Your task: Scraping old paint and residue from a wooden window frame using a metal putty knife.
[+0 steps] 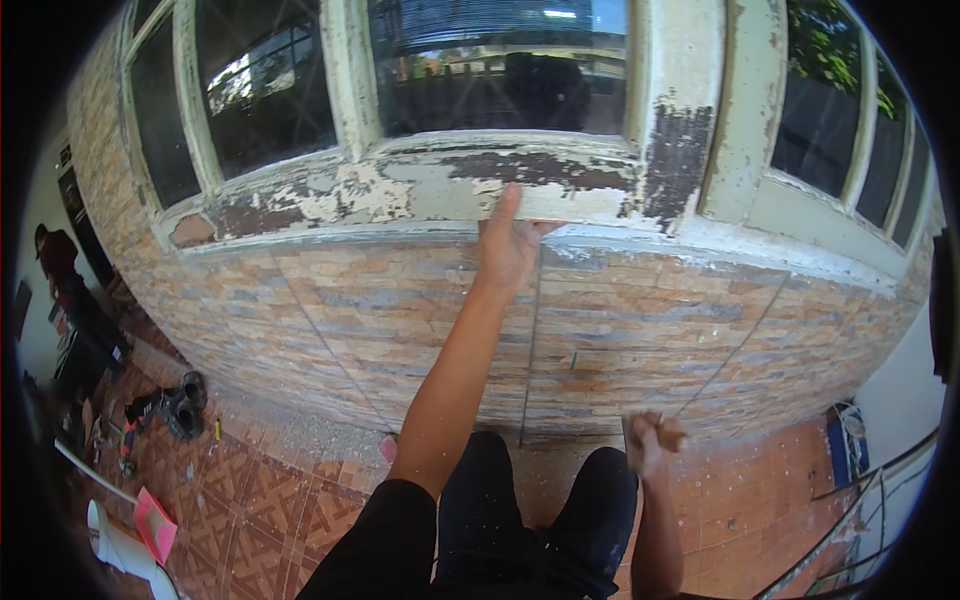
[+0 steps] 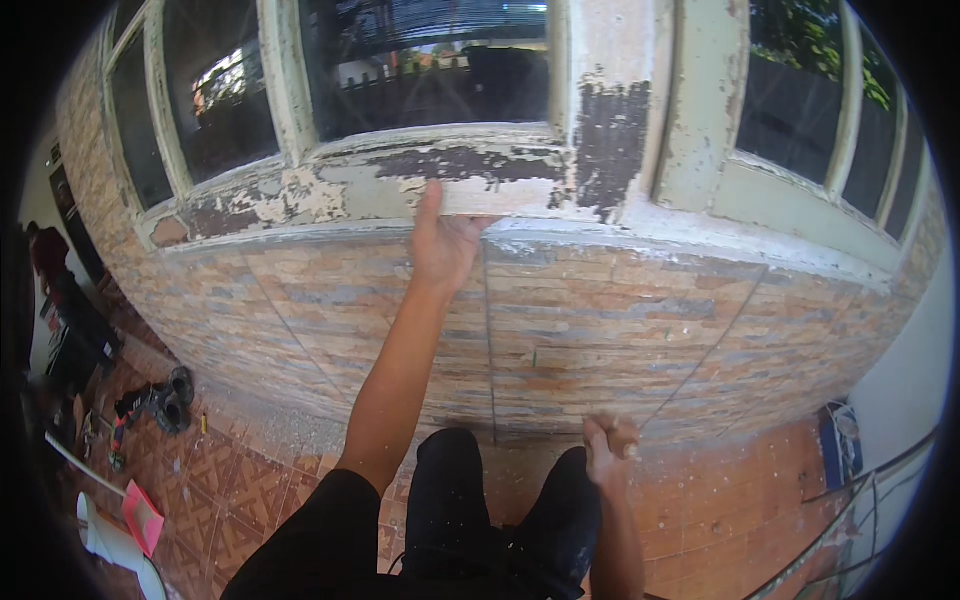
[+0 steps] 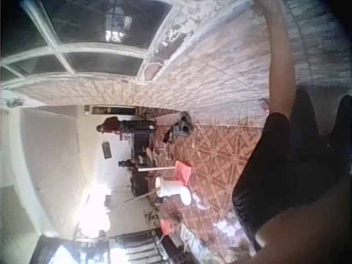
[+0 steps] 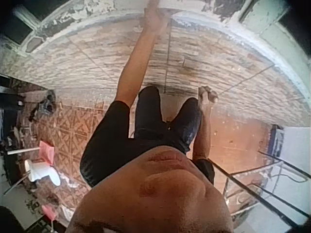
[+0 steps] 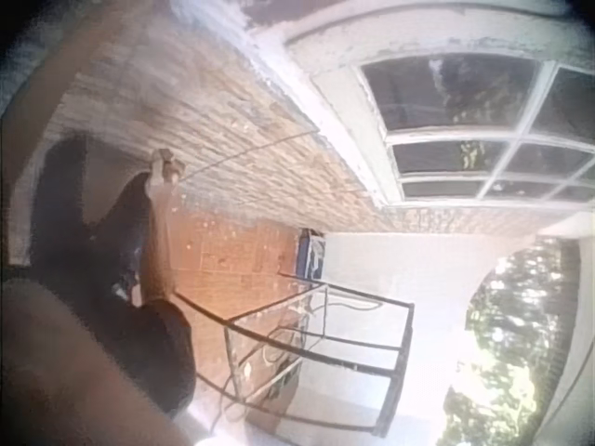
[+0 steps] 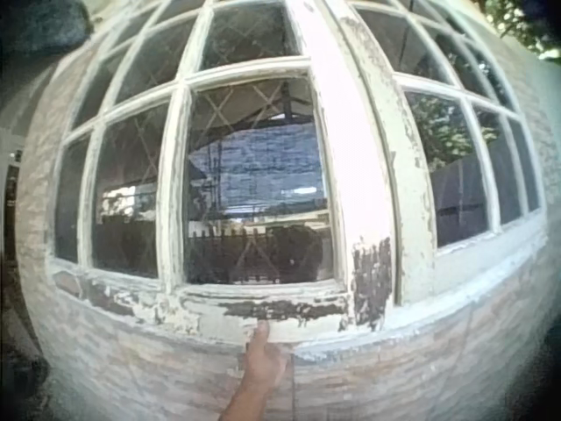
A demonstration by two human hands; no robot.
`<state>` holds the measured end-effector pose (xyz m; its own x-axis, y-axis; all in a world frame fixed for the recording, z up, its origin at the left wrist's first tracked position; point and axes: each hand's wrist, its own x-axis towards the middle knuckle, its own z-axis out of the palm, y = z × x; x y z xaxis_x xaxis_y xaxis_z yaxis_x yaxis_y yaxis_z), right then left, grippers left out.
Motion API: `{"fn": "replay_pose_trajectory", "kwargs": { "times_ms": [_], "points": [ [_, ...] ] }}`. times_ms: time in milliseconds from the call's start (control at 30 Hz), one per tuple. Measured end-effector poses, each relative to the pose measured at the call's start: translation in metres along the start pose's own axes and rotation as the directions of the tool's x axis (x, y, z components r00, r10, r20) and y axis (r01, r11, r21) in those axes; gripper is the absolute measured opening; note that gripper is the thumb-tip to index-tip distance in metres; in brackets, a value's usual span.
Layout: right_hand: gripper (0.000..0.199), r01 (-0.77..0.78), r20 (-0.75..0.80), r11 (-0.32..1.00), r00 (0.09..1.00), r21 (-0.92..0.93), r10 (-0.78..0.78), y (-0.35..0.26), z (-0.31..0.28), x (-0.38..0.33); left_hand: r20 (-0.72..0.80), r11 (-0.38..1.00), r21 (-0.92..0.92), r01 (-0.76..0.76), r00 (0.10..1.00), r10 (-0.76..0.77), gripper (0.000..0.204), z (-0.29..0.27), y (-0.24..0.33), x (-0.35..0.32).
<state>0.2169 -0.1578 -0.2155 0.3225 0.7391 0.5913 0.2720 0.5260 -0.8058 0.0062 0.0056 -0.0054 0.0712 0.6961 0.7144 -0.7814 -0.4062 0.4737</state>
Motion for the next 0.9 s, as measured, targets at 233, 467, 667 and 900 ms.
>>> {"fn": "replay_pose_trajectory", "kwargs": {
  "times_ms": [233,467,667,900],
  "points": [
    [0.031,-0.539,-0.031,0.843,0.842,0.003,0.538,0.063,-0.016,-0.136,0.019,1.0,0.008,-0.02,1.0,0.02,0.049,-0.005,0.008,-0.006],
    [0.029,-0.616,0.029,0.774,0.785,0.145,0.619,0.056,-0.029,-0.132,0.037,0.998,-0.039,-0.046,0.998,0.047,0.047,0.0,0.005,-0.001],
    [0.024,-0.676,0.072,0.737,0.734,-0.027,0.675,0.047,-0.033,-0.128,0.065,0.998,0.002,-0.067,0.996,0.066,0.049,-0.008,0.002,-0.002],
    [0.03,-0.104,0.307,0.593,0.776,-0.799,0.551,0.002,-0.041,-0.169,0.055,0.995,-0.081,-0.054,0.997,0.059,0.05,-0.008,0.005,-0.011]
  ]
}}
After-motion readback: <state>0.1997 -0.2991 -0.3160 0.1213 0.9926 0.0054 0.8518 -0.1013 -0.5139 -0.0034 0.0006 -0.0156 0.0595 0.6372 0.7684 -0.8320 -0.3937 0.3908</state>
